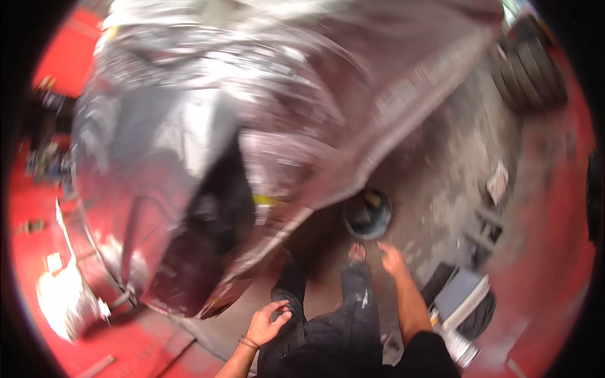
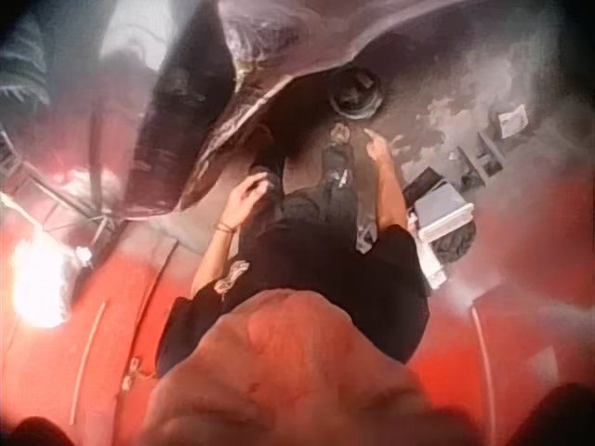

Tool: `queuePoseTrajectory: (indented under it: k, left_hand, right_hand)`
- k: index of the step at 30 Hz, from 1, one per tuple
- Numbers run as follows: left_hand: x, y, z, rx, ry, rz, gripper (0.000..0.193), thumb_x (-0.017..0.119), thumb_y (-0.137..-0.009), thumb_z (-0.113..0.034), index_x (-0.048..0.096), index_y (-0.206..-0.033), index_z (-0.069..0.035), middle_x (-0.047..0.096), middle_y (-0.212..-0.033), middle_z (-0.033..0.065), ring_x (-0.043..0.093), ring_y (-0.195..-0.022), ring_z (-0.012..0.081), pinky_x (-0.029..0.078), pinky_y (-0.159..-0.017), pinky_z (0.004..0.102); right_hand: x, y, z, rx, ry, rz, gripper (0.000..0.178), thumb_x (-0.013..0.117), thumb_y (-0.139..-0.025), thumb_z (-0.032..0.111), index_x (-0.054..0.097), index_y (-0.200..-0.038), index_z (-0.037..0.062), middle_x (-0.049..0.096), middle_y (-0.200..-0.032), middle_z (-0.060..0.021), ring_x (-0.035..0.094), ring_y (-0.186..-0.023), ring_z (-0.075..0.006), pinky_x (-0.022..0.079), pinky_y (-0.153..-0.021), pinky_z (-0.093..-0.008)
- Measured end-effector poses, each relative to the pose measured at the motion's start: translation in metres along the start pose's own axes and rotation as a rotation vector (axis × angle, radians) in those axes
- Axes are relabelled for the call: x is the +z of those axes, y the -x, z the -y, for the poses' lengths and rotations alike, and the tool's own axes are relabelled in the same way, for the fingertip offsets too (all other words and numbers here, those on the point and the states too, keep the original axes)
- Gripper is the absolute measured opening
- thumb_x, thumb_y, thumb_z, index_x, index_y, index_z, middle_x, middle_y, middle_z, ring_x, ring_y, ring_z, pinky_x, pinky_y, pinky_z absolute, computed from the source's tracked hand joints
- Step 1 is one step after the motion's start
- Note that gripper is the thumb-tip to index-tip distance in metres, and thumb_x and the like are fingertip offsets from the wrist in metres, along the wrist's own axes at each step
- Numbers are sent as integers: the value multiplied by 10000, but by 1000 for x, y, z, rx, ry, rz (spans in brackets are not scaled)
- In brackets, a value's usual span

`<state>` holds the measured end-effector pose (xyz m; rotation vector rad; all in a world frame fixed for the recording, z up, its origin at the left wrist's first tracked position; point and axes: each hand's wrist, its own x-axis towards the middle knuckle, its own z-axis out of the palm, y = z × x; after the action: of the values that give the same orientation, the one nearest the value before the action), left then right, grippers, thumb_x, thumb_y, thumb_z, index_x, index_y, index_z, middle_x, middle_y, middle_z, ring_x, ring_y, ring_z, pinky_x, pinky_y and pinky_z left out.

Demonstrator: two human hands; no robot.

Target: The person sands the surface of a car hood by hand using a sanding block and a cloth.

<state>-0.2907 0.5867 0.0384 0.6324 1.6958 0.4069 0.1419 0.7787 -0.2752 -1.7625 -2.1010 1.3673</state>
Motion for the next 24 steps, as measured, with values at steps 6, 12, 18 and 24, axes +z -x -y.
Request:
queuePoseTrajectory:
  k: [6,12,18,24]
  left_hand:
    - [58,-101,125,268,-674,-21,355,683,-1040,-359,802,-1254,-101,789,-1250,136,672,-1300,347,387,-1207,557]
    - [76,-120,116,214,-922,-37,301,723,-976,-347,844,-1125,-116,827,-1116,72,659,-1289,323,319,-1207,566]
    - [88,-135,129,252,-921,-129,225,749,-964,-304,842,-1114,-165,809,-1068,3,679,-1221,267,335,-1152,531]
    - [80,-120,142,178,-813,-98,306,637,-1066,-376,839,-1180,-177,811,-1185,26,652,-1327,241,329,-1208,541]
  right_hand:
    - [61,-152,-45,66,68,-124,553,584,-915,-38,741,-1412,146,697,-1489,-147,663,-1359,-352,526,-1172,-451]
    - [143,-241,-86,323,211,15,793,744,-923,99,475,-1663,188,416,-1761,-88,385,-1621,-371,394,-1303,-484]
    - [190,-274,-145,439,301,318,738,611,-1043,327,355,-1671,37,456,-1704,-231,459,-1569,-395,360,-1291,-551]
    - [135,-238,-105,409,-329,159,640,544,-1118,255,410,-1688,-5,558,-1623,-297,525,-1536,-384,405,-1251,-416]
